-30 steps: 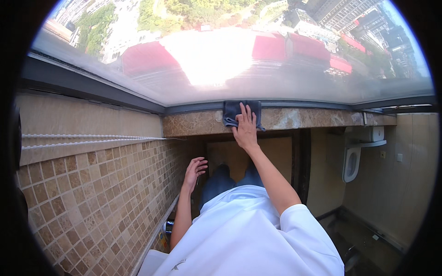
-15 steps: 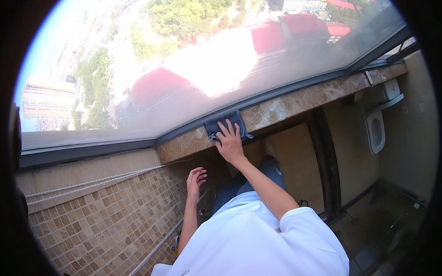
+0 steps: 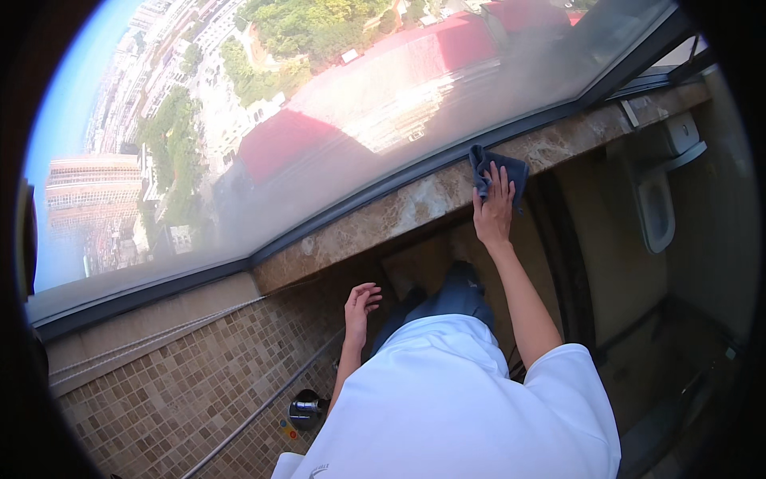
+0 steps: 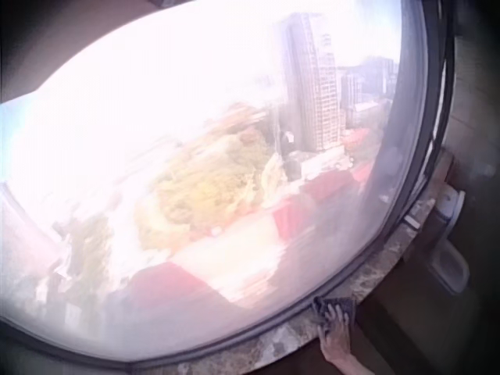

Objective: The person wipes a large curved window and the adjacent tiled wall using a dark cloth. They move the cloth across the glass surface and along the wall near a shower hose, maintaining continuous contact with the surfaces.

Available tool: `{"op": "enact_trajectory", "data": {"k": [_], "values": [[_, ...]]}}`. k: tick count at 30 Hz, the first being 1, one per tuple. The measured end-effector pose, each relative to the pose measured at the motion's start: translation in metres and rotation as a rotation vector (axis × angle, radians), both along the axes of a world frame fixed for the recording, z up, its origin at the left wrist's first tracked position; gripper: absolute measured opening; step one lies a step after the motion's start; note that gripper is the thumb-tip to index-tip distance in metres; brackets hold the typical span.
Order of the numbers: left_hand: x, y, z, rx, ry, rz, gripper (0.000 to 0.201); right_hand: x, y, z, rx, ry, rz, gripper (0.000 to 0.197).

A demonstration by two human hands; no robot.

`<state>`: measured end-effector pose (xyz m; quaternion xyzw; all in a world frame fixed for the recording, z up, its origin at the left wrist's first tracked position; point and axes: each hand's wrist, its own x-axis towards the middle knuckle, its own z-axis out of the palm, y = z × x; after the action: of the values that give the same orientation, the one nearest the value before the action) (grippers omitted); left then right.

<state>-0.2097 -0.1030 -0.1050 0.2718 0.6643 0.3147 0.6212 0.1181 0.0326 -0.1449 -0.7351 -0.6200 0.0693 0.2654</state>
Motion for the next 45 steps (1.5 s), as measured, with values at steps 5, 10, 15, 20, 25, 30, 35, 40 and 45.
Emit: {"op": "enact_trajectory", "data": {"k": [5, 10, 15, 20, 25, 30, 35, 40, 45], "values": [[0.02, 0.006, 0.007, 0.013, 0.029, 0.064, 0.023, -0.077, -0.004, 0.013, -0.098, 0.066, 0.299, 0.065], [0.022, 0.022, 0.015, 0.026, 0.071, 0.063, 0.024, -0.166, -0.023, 0.008, -0.016, 0.068, 0.929, 0.057], [0.006, 0.026, 0.021, 0.05, 0.074, 0.089, 0.025, -0.116, -0.011, 0.022, -0.111, 0.206, 0.77, 0.061], [-0.011, 0.017, 0.005, 0.027, -0.016, 0.114, 0.024, 0.019, -0.003, -0.012, 0.076, 0.54, -0.09, 0.047], [-0.042, 0.026, 0.01, 0.049, -0.065, 0.012, 0.024, -0.023, 0.015, -0.019, 0.149, 0.353, -0.163, 0.047], [-0.105, 0.025, 0.013, 0.114, -0.075, 0.047, 0.025, -0.236, 0.001, -0.008, -0.125, -0.046, 0.112, 0.064], [-0.169, 0.014, 0.008, 0.134, -0.072, 0.068, 0.025, -0.372, -0.031, 0.002, -0.118, 0.011, 0.509, 0.068], [-0.211, -0.004, -0.018, 0.141, -0.094, 0.178, 0.024, -0.293, -0.018, -0.003, -0.047, 0.065, 0.325, 0.064], [-0.236, -0.03, -0.018, 0.16, -0.07, 0.192, 0.022, -0.159, 0.011, -0.017, -0.11, -0.107, 0.074, 0.056]]}}
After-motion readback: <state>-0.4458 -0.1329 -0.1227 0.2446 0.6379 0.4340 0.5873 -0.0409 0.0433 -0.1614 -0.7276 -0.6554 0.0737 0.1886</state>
